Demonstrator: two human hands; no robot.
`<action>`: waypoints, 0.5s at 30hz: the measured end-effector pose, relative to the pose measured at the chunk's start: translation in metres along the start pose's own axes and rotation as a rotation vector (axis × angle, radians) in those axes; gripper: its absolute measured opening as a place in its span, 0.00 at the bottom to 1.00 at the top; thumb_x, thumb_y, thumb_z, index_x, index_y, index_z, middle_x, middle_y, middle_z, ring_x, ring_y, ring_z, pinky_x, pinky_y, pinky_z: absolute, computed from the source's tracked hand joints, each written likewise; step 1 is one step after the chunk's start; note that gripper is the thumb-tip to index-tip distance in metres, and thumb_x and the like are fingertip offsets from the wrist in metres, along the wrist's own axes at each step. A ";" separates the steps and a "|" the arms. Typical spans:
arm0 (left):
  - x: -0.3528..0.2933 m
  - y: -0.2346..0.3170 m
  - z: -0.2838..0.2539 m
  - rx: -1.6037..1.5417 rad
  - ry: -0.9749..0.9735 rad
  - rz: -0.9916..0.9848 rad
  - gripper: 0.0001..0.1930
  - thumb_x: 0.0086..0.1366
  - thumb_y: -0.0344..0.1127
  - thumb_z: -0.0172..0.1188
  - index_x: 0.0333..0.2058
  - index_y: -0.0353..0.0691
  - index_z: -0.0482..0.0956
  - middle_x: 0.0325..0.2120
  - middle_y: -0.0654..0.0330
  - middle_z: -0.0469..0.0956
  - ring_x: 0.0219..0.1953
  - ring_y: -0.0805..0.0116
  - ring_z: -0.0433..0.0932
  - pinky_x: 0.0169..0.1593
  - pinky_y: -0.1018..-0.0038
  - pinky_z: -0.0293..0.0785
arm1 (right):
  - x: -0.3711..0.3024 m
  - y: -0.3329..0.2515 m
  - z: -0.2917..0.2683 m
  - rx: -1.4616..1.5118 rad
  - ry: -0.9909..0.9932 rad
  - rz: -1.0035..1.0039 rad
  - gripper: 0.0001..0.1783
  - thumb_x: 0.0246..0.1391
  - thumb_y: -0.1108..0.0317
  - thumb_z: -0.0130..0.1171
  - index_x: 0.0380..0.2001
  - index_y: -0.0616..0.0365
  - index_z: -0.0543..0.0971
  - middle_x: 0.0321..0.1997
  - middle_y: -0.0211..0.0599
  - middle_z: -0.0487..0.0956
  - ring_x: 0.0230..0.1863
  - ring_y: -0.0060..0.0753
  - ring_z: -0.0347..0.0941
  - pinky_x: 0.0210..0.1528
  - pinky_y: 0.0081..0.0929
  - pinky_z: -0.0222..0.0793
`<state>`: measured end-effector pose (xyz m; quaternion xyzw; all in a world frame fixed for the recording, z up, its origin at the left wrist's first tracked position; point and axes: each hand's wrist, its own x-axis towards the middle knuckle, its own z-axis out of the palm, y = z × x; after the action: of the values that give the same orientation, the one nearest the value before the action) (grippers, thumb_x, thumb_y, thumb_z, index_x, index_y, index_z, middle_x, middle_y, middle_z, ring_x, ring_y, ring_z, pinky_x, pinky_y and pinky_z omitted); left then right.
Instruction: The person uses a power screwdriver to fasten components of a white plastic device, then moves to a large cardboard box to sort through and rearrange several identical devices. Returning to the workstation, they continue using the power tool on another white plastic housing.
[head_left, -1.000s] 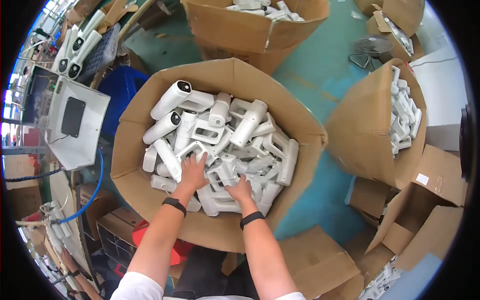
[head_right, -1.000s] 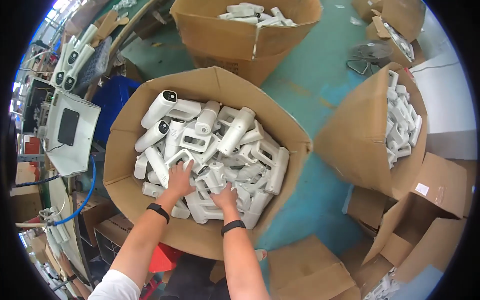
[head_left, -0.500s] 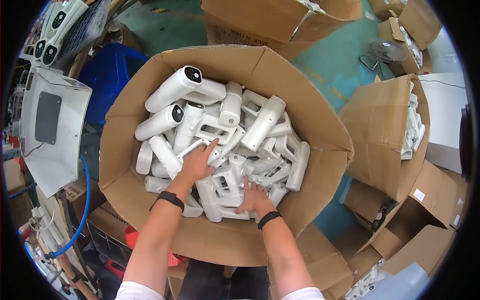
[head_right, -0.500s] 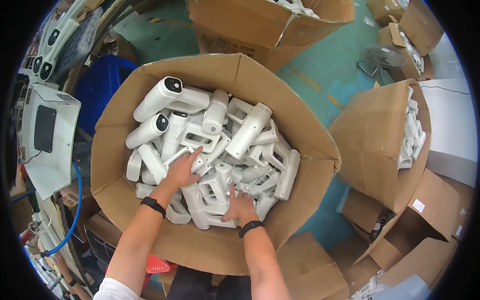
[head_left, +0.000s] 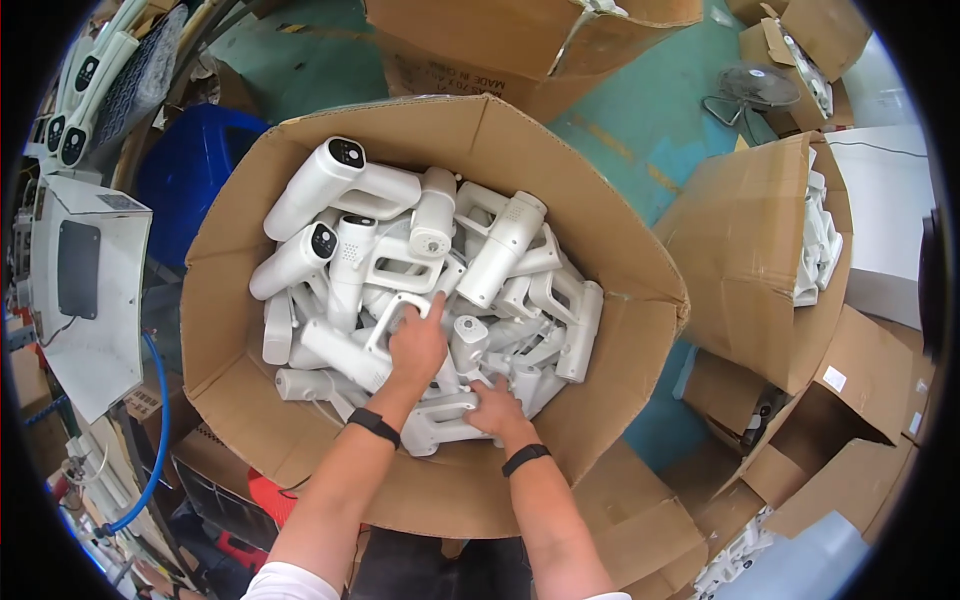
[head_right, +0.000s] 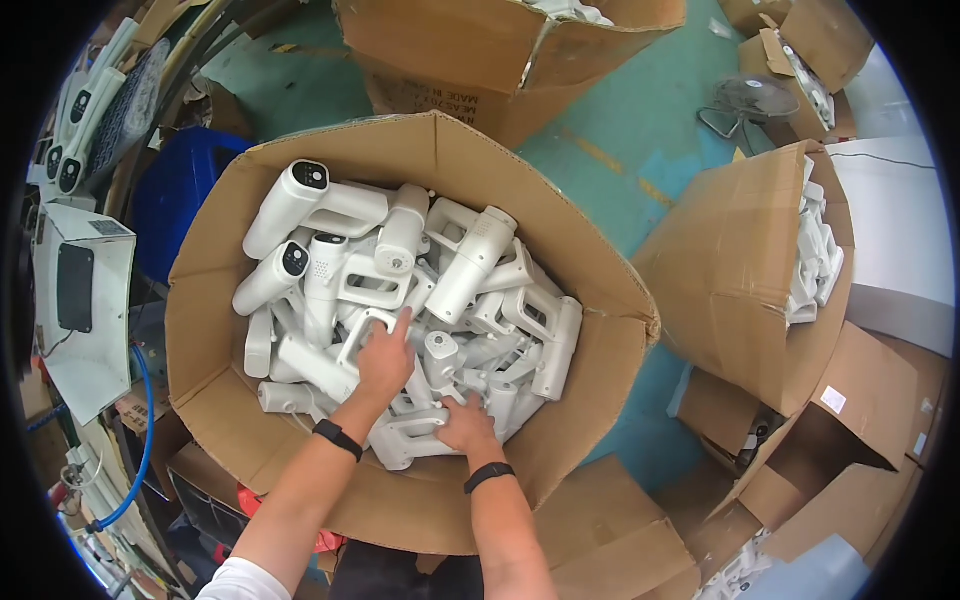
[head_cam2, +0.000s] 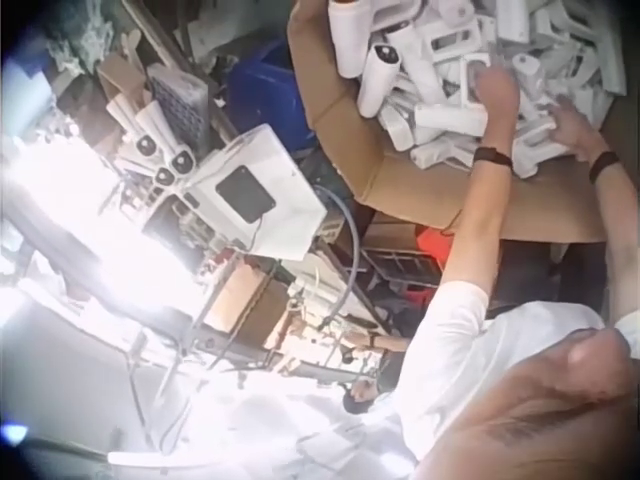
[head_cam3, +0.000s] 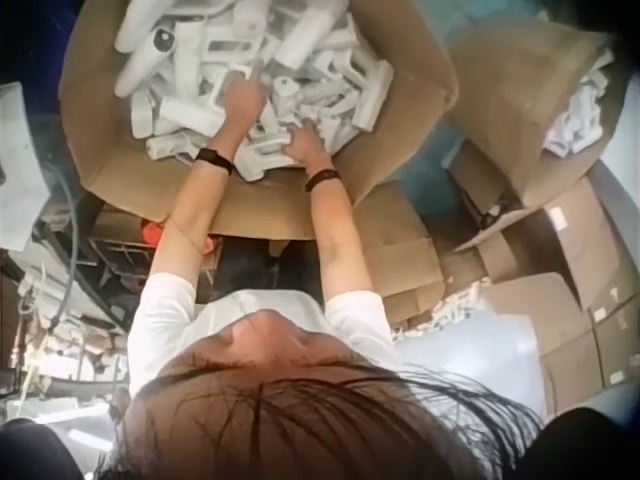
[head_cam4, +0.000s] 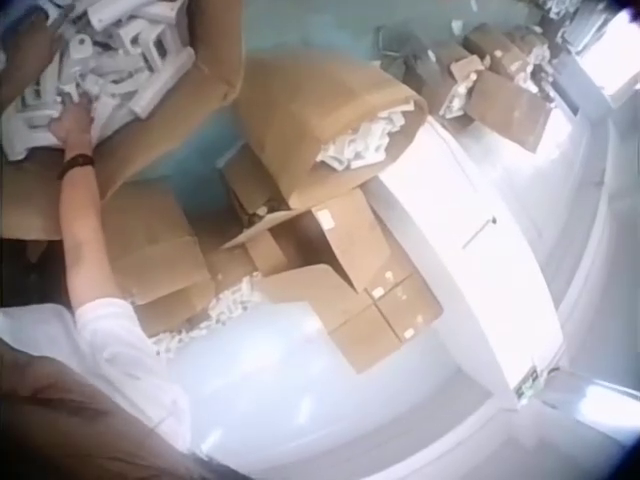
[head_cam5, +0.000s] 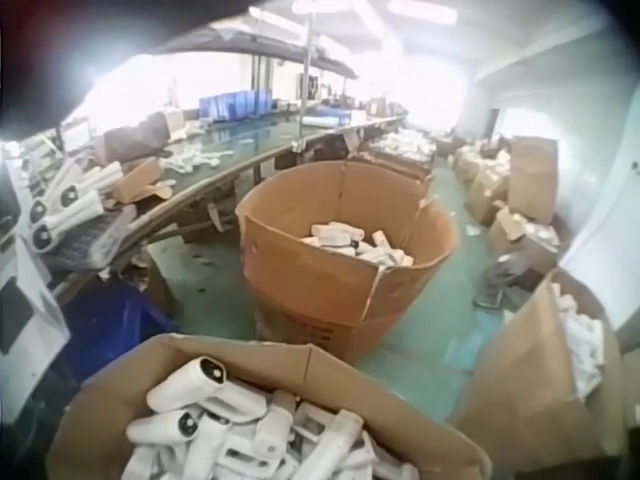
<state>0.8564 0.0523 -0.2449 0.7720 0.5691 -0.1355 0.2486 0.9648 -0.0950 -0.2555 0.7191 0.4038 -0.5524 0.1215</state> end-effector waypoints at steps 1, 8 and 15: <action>-0.001 0.007 -0.009 -0.125 -0.080 -0.053 0.38 0.54 0.36 0.61 0.64 0.53 0.56 0.39 0.46 0.70 0.36 0.46 0.76 0.41 0.54 0.73 | 0.000 0.002 0.000 0.012 -0.070 0.025 0.40 0.39 0.53 0.59 0.61 0.37 0.64 0.63 0.57 0.61 0.64 0.60 0.57 0.62 0.54 0.57; 0.052 -0.016 -0.013 -0.811 -0.390 -0.299 0.54 0.52 0.45 0.65 0.68 0.43 0.36 0.54 0.38 0.68 0.49 0.48 0.75 0.50 0.61 0.73 | 0.000 0.009 -0.003 0.054 -0.232 0.072 0.41 0.42 0.46 0.55 0.64 0.34 0.62 0.64 0.58 0.62 0.66 0.57 0.57 0.63 0.46 0.57; 0.062 0.020 0.028 -0.797 -0.142 -0.441 0.55 0.47 0.41 0.68 0.67 0.38 0.41 0.57 0.41 0.65 0.58 0.50 0.67 0.59 0.64 0.65 | -0.012 0.004 0.009 0.061 -0.207 0.124 0.40 0.41 0.45 0.53 0.64 0.26 0.62 0.63 0.48 0.65 0.63 0.54 0.62 0.63 0.46 0.60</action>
<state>0.8964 0.0831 -0.2942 0.4653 0.7091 -0.0081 0.5297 0.9603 -0.1083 -0.2488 0.6850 0.3270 -0.6271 0.1748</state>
